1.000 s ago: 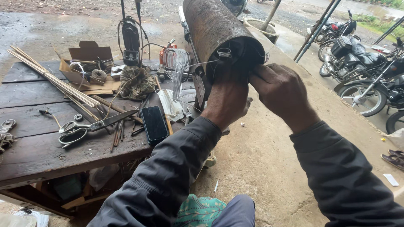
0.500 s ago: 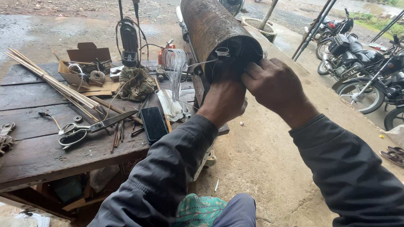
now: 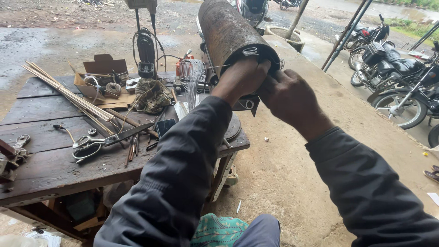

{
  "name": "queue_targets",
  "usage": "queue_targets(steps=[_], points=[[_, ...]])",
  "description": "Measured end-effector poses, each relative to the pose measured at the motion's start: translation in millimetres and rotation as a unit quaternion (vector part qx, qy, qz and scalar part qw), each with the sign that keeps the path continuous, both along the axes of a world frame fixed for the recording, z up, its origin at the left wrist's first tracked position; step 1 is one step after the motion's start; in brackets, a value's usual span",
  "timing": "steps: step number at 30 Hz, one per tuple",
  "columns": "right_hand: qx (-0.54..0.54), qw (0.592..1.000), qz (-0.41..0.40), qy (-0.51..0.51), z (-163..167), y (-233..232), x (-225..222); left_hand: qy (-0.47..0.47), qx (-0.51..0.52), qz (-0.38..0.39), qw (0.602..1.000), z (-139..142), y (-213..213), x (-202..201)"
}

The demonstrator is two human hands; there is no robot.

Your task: The person bends thin metal wire into loops using a cylindrical metal jig and a wooden stick. They repeatedly insert the stick into the jig, rotate it to shape the wire, and then remove the formed loops.

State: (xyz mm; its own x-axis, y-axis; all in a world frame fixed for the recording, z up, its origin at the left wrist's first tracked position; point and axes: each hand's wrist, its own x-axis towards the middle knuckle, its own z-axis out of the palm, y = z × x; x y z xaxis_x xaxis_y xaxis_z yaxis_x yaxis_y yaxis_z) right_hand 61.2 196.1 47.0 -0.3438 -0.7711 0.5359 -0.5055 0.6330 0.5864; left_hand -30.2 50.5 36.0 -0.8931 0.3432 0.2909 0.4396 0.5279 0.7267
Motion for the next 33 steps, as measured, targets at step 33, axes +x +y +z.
queue_targets(steps=[33], points=[[0.041,0.999,-0.023,0.011,-5.5,-9.2,-8.2,0.097,0.031,-0.064,0.993,15.8,14.8,-33.9]])
